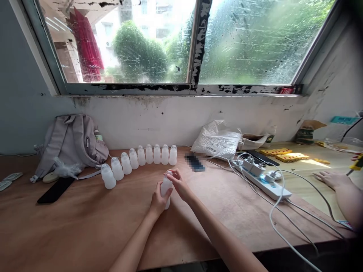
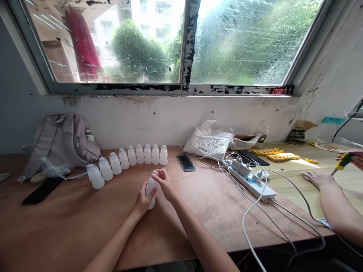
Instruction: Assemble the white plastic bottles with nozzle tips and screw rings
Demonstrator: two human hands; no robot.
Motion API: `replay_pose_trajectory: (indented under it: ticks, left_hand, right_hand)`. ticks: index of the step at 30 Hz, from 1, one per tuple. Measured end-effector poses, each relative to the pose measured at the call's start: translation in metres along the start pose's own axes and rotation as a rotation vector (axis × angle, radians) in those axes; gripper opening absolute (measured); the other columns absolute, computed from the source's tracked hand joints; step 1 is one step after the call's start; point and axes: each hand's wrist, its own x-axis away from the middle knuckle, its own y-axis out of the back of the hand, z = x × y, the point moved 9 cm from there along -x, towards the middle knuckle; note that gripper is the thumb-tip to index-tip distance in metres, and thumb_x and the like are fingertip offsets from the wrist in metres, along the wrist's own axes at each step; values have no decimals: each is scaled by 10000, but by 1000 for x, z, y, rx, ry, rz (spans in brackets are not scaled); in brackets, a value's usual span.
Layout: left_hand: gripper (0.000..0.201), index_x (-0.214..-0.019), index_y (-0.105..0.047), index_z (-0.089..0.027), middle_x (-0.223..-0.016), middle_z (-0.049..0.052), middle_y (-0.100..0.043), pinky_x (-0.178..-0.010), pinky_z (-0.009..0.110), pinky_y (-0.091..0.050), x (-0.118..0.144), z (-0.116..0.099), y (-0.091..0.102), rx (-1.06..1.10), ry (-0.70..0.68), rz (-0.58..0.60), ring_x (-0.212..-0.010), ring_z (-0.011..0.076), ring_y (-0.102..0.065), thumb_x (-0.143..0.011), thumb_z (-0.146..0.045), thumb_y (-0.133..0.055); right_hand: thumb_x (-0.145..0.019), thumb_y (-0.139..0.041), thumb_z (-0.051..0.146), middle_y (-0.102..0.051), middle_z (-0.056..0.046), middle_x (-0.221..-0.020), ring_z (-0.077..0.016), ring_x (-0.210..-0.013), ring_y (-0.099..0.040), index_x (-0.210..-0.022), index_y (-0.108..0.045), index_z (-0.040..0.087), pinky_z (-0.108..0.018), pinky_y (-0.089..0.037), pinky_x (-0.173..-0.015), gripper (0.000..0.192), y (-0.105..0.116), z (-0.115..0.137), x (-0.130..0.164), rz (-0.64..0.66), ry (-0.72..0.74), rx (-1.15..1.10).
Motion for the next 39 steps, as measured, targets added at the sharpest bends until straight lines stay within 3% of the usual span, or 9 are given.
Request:
replay_pose_trajectory:
  ticks: [4,7,10,14,20,23,26,30,39]
  left_hand:
    - [388,-982,-424,-172,-789,53,-599,-627,287,-436,0,6,0,43,-6,16,-689,174,-574,-805,-508,-345]
    - [407,-1016,-402,-167,-905,81,-592,-730,315,-434,0,4,-2,86,-64,38,-805,184,-573,-828,-506,-279]
    - [414,-1052,-371,-173,-1006,92,-544,-832,329,-399,-1,5,-5,84,-107,39,-926,185,-530,-829,-508,-273]
    - [445,-1070,-382,-183,-1030,86,-472,-919,370,-338,-3,13,-3,-2,-98,-14,-1023,200,-450,-817,-530,-266]
    - [389,-1120,-420,-230,-1145,70,-426,-909,332,-372,-10,13,-1,-17,-132,111,-1060,186,-449,-817,-466,-358]
    - [471,-1194,-375,-231,-1297,82,-324,-962,345,-324,-16,18,6,-216,-166,167,-1186,208,-345,-792,-474,-410]
    - [567,-1254,-324,-195,-1369,98,-258,-1015,404,-229,-21,31,12,-567,-153,213,-1244,229,-262,-781,-498,-403]
    - [560,-1257,-353,-179,-1364,95,-302,-1036,436,-148,-21,45,14,-883,-107,287,-1262,223,-235,-814,-514,-284]
    - [552,-1295,-309,-183,-1378,74,-275,-1041,425,-138,-17,42,9,-922,-107,316,-1275,205,-209,-834,-477,-236]
  right_hand:
    - [-692,-620,375,-615,7,-847,-149,-811,-564,-1039,-458,255,-300,-407,-760,401,-13,-3,8,65,-1,69]
    - [-711,-597,389,-617,-8,-879,-166,-845,-571,-1170,-378,262,-338,-408,-807,524,-13,-13,25,84,-15,103]
    - [-729,-557,433,-609,-46,-959,-192,-917,-560,-1103,-435,232,-360,-409,-837,442,-1,-24,39,28,-27,143]
    - [-641,-662,392,-605,-48,-977,-204,-928,-563,-1043,-458,226,-364,-436,-824,480,0,-34,44,118,-5,220]
    - [-645,-661,337,-612,-42,-938,-202,-901,-569,-956,-506,189,-346,-445,-799,377,8,-36,31,179,86,407]
    - [-659,-635,338,-613,-42,-935,-202,-897,-565,-996,-511,188,-337,-446,-782,389,20,-34,15,180,116,556]
    - [-667,-601,328,-617,-46,-943,-201,-903,-565,-1015,-507,188,-323,-449,-766,387,46,-30,-8,70,131,663]
    - [-666,-556,289,-623,-58,-888,-195,-799,-581,-1019,-505,171,-312,-450,-712,375,89,-22,-37,-158,136,870]
    - [-674,-507,250,-517,-93,-957,-211,-862,-527,-1013,-506,157,-333,-405,-786,351,138,-17,-75,-426,122,992]
